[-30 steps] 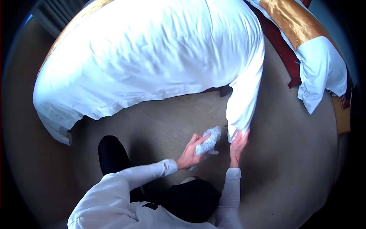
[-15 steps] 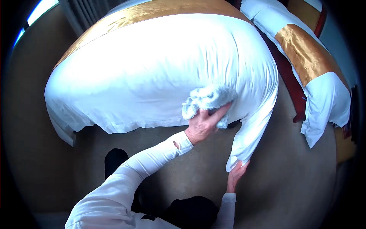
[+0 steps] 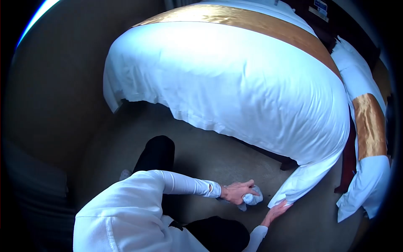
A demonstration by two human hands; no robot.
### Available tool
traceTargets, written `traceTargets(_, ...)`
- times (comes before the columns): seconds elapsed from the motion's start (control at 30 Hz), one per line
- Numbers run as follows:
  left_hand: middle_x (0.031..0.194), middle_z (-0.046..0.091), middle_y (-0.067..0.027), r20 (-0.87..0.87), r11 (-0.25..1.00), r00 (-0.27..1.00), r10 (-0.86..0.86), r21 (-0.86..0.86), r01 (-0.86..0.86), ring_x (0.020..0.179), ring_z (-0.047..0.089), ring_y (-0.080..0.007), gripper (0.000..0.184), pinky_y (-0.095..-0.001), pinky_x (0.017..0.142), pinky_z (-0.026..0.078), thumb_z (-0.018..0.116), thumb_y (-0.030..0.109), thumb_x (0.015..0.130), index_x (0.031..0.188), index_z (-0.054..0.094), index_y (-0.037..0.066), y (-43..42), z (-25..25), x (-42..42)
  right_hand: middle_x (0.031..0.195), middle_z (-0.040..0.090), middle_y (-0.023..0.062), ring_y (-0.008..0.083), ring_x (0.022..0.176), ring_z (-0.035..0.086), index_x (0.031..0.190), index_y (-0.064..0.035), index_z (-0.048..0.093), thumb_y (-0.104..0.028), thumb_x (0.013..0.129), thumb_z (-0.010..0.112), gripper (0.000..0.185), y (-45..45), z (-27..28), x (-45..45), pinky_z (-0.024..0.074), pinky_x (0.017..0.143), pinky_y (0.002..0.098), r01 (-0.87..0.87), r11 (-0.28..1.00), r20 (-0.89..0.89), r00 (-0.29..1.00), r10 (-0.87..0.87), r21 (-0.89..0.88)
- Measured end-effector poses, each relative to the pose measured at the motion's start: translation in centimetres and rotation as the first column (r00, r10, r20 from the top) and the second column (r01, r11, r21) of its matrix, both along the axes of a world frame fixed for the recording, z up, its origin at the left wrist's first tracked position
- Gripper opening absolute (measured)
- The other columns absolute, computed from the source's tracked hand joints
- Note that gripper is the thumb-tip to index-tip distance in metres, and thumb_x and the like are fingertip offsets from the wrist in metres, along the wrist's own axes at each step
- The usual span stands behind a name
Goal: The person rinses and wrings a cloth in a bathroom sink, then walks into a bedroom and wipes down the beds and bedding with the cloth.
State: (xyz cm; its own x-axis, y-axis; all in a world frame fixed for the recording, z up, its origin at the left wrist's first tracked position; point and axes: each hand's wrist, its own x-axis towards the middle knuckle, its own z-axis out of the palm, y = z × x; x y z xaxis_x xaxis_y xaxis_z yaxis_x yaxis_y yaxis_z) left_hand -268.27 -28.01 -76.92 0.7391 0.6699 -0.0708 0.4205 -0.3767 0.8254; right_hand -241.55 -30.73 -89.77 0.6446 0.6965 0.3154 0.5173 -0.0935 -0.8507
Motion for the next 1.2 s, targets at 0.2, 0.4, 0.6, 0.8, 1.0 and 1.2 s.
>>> traceTargets(0.2, 0.111, 0.039, -0.0155, 0.12, 0.977, 0.978, 0.174, -0.149, -0.155, 0.103, 0.051, -0.0356, 0.059, -0.0378, 0.094, 0.041, 0.069, 0.012, 0.071, 0.127, 0.051, 0.01, -4.4, 4.4, -7.7, 0.109, 0.054, 0.0217, 0.0294, 0.091, 0.059, 0.126, 0.0036, 0.039, -0.017, 0.096, 0.043, 0.037, -0.3, -0.4, 1.1, 0.0498, 0.072, 0.0368, -0.041, 0.995, -0.189, 0.98, 0.057, 0.091)
traceTargets(0.4, 0.104, 0.045, -0.0159, 0.098, 0.964, 0.96, 0.261, 0.031, -0.265, 0.094, 0.054, -0.0319, 0.063, -0.0378, 0.082, 0.047, 0.075, 0.01, 0.065, 0.125, 0.054, 0.012, -4.9, 6.5, -9.0, 0.081, 0.056, 0.0043, 0.0107, 0.066, 0.054, 0.108, -0.0019, 0.057, -0.023, 0.094, 0.049, 0.026, -8.2, 7.5, -9.7, 0.0451, 0.06, 0.0235, -0.375, 0.904, -0.679, 0.72, 0.142, -0.208)
traceTargets(0.6, 0.115, 0.043, -0.017, 0.063, 0.948, 0.984, 0.169, 0.263, -0.18, 0.097, 0.053, -0.0317, 0.065, -0.0389, 0.078, 0.051, 0.078, 0.011, 0.065, 0.126, 0.054, 0.016, -6.1, 7.2, -3.7, 0.131, 0.045, 0.0155, 0.0235, 0.115, 0.049, 0.141, -0.0022, 0.022, -0.063, 0.082, 0.051, 0.089, -8.3, 11.0, -15.4, 0.0417, 0.093, 0.0364, -0.477, 0.659, -0.721, 0.072, 0.689, 0.582)
traceTargets(0.8, 0.136, 0.031, -0.0235, 0.22, 0.996, 0.972, -0.084, 0.054, 0.074, 0.118, 0.044, -0.0417, 0.071, -0.0434, 0.096, 0.043, 0.072, 0.011, 0.073, 0.136, 0.04, 0.016, -4.4, 8.1, -3.2, 0.127, 0.046, 0.0149, 0.025, 0.115, 0.049, 0.136, -0.0002, 0.027, -0.037, 0.083, 0.055, 0.07, -8.0, 10.8, -13.7, 0.0395, 0.097, 0.0386, -0.401, 0.718, -0.806, -0.1, 0.584, 0.57)
traceTargets(1.0, 0.127, 0.049, -0.0163, 0.354, 0.996, 0.931, 0.086, 0.0, -0.091, 0.111, 0.053, -0.0287, 0.041, -0.0359, 0.092, 0.046, 0.061, 0.001, 0.079, 0.119, 0.055, 0.004, -4.1, 10.0, -7.4, 0.114, 0.052, 0.0148, 0.0241, 0.103, 0.054, 0.125, 0.0014, 0.039, -0.015, 0.073, 0.059, 0.058, -4.7, 18.4, -15.4, 0.0443, 0.089, 0.0348, -0.385, 0.877, -0.793, 0.418, 0.442, 0.287)
traceTargets(1.2, 0.099, 0.057, -0.0107, -0.042, 0.971, 0.983, 0.181, -0.151, -0.185, 0.087, 0.061, -0.0212, 0.016, -0.0294, 0.075, 0.051, 0.058, -0.003, 0.078, 0.094, 0.058, 0.0, -4.5, 8.8, -14.1, 0.104, 0.057, 0.0161, 0.0265, 0.098, 0.056, 0.116, 0.0001, 0.05, -0.013, 0.069, 0.066, 0.051, -1.8, 26.1, -16.6, 0.0447, 0.085, 0.0361, -0.714, 0.688, -0.243, 0.65, 0.72, 0.129)
